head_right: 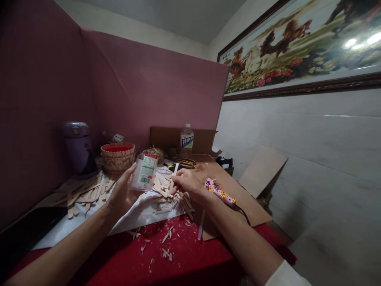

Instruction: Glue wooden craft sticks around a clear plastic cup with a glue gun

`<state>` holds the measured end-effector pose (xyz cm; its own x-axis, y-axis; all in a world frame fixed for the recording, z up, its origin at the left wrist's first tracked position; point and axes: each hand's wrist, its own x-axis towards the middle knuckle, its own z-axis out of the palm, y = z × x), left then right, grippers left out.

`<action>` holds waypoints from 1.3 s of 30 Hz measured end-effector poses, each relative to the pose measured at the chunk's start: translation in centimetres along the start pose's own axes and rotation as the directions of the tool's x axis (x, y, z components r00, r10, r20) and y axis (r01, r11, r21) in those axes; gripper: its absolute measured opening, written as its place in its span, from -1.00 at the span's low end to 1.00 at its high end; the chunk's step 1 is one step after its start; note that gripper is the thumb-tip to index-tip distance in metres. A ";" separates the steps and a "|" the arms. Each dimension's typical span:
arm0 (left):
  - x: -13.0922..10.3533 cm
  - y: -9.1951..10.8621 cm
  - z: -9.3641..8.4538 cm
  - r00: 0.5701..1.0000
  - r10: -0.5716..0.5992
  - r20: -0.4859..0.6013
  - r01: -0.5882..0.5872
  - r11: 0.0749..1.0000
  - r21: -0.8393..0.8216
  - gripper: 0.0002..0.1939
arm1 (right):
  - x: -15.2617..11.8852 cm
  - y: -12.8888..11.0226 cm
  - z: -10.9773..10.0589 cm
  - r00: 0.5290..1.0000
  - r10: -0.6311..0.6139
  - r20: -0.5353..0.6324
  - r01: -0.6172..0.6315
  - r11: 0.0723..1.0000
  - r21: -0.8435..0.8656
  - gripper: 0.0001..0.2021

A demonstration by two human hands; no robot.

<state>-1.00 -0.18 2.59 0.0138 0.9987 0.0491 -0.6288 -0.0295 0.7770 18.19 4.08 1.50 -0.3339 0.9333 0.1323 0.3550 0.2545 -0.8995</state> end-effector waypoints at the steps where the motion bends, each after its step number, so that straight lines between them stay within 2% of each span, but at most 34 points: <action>1: 0.0 0.0 0.0 1.000 0.002 0.002 -0.002 1.000 0.003 -0.51 | 0.1 0.1 0.0 1.000 0.012 -0.020 -0.013 0.999 -0.046 -0.82; 4: 0.1 0.0 0.0 1.000 0.024 -0.019 -0.024 1.000 0.008 -0.57 | 0.5 0.4 -0.2 0.992 0.012 -0.124 -0.043 0.968 -0.246 -0.91; 7: 0.2 0.0 -0.2 0.999 0.036 -0.035 -0.036 0.999 0.005 -0.61 | 1.1 0.7 -0.5 0.980 -0.046 -0.191 -0.050 0.882 -0.469 -0.93; 12: 0.4 -0.1 -0.4 0.998 0.069 0.013 -0.070 0.997 0.018 -0.61 | 1.2 0.4 0.9 0.990 -0.099 -0.101 0.007 0.746 -0.666 -0.87; 17: 0.3 -0.1 -0.3 0.998 0.060 0.002 -0.060 0.998 0.023 -0.61 | 1.5 -0.5 2.2 0.998 -0.061 -0.014 0.036 0.745 -0.666 -0.86; 21: 0.0 0.0 0.0 0.999 0.047 0.016 -0.047 0.999 0.013 -0.59 | 2.6 -0.5 1.3 0.993 -0.086 -0.079 0.031 0.846 -0.532 -0.81; 24: 0.0 -0.1 0.0 0.999 0.053 0.002 -0.053 0.998 0.018 -0.56 | 3.2 -0.5 0.5 0.984 -0.081 -0.160 0.027 0.949 -0.315 -0.80; 27: 0.0 -0.2 -0.1 0.998 0.058 -0.002 -0.058 0.998 0.020 -0.59 | 3.2 -0.5 0.1 0.982 -0.049 -0.181 0.038 0.997 -0.061 -0.79; 30: 0.1 -0.3 -0.2 0.999 0.048 0.008 -0.048 0.999 0.018 -0.60 | 2.8 -0.6 0.0 0.984 -0.040 -0.174 0.064 0.989 0.137 -0.75; 33: 0.1 -0.4 -0.3 0.999 0.002 0.039 -0.003 1.000 0.024 -0.52 | 2.3 -0.6 0.2 0.985 -0.058 -0.162 0.102 0.955 0.280 -0.73; 36: 0.0 -0.4 -0.3 0.997 -0.035 0.062 0.033 0.998 0.045 -0.46 | 1.9 -0.4 0.4 0.987 -0.092 -0.134 0.137 0.914 0.381 -0.66; 39: 0.1 -0.6 -0.4 0.996 -0.024 0.085 0.020 0.999 0.050 -0.48 | 1.4 -0.5 0.8 0.989 -0.109 -0.099 0.142 0.885 0.443 -0.61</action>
<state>-0.94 -0.08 1.92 0.0950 0.9920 0.0831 -0.5889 -0.0113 0.8081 16.85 5.07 1.82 -0.2829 0.9203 0.2702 -0.1196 0.2457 -0.9620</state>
